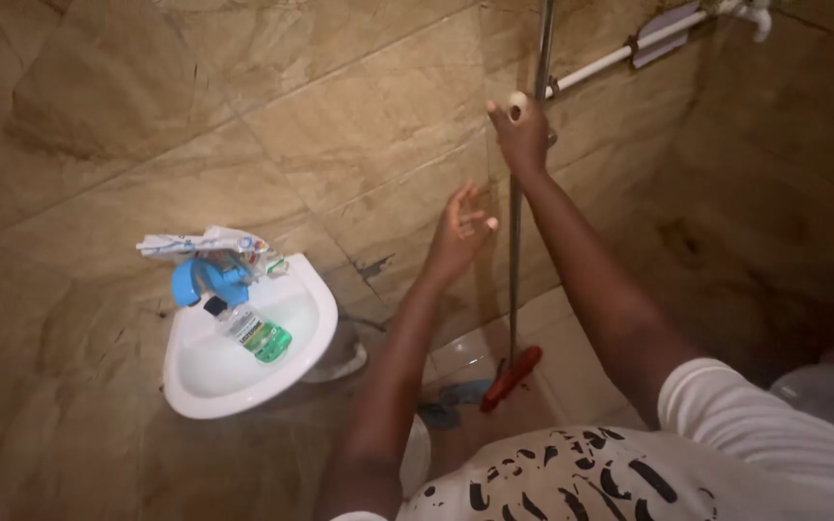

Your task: Preparing detergent and cleaning the bathroom floor using a broom.

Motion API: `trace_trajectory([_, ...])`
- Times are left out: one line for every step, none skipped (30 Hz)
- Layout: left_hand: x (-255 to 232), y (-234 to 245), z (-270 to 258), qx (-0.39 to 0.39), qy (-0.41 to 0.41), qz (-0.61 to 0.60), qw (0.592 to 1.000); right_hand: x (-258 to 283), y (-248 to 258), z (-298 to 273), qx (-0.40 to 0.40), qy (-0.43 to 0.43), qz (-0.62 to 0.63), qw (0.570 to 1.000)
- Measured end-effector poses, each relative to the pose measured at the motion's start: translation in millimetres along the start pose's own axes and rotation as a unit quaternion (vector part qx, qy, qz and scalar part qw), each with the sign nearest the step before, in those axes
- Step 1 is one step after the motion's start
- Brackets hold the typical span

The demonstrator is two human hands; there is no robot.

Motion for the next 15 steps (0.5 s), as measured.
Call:
trace_trajectory([9.7,5.0,10.3,-0.001,0.000,0.002,1.000,3.2,-6.3,4.4,0.000,0.001,0.002,1.000])
trace_trajectory([17.6,14.6,19.6,-0.026,-0.019,-0.036,0.999,-1.2,-16.2,9.5,0.019,-0.040,0.026,0.999])
trace_trajectory([23.6,28.0,31.6,-0.052,-0.042,-0.072,0.995,-3.1,-28.6,18.3,0.039,-0.077,0.051,0.995])
trace_trajectory([23.5,35.6,39.4,-0.054,-0.044,-0.068,0.995,-18.2,-37.5,30.6,0.040,-0.073,0.055,0.995])
trace_trajectory([27.9,44.7,43.0,-0.079,-0.027,-0.062,0.995,-31.1,-45.2,39.9,0.037,-0.054,0.044,0.997])
trace_trajectory([32.7,53.7,46.1,-0.104,-0.010,-0.057,0.993,-44.2,-53.3,48.8,0.034,-0.036,0.034,0.998])
trace_trajectory([32.3,56.7,48.9,-0.106,-0.009,-0.056,0.993,-47.6,-57.8,54.0,0.036,-0.036,0.036,0.998])
trace_trajectory([32.6,59.9,51.3,-0.112,-0.006,-0.053,0.992,-47.4,-60.1,58.7,0.028,-0.017,0.016,0.999])
trace_trajectory([35.3,60.1,49.3,-0.116,0.000,-0.052,0.992,-49.9,-61.8,57.1,0.020,-0.003,-0.004,1.000])
trace_trajectory([46.2,63.7,53.2,-0.117,0.006,-0.053,0.992,-48.1,-65.7,57.2,0.023,-0.009,-0.003,1.000])
trace_trajectory([53.1,64.4,56.3,-0.114,-0.017,-0.055,0.992,-45.4,-65.3,54.8,0.014,-0.005,-0.009,1.000])
trace_trajectory([59.8,65.0,58.4,-0.111,-0.041,-0.057,0.991,-42.3,-65.1,52.2,0.005,-0.001,-0.015,1.000])
trace_trajectory([58.4,63.5,58.8,-0.110,-0.036,-0.058,0.992,-43.5,-65.0,50.2,0.006,-0.005,-0.015,1.000])
trace_trajectory([57.9,61.5,58.9,-0.106,-0.022,-0.060,0.992,-41.6,-65.8,48.0,0.010,0.006,-0.001,1.000])
trace_trajectory([55.3,62.3,61.2,-0.102,-0.011,-0.059,0.993,-37.3,-67.9,49.4,0.014,0.020,0.014,1.000])
Point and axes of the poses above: each hand's wrist, its own z-axis towards the middle knuckle, its own y-axis out of the back of the hand, x = y × z, the point moved 9 cm from there along z, towards the middle knuckle, and after that the axes turned 13 degrees about x, right-handed, at the moved point
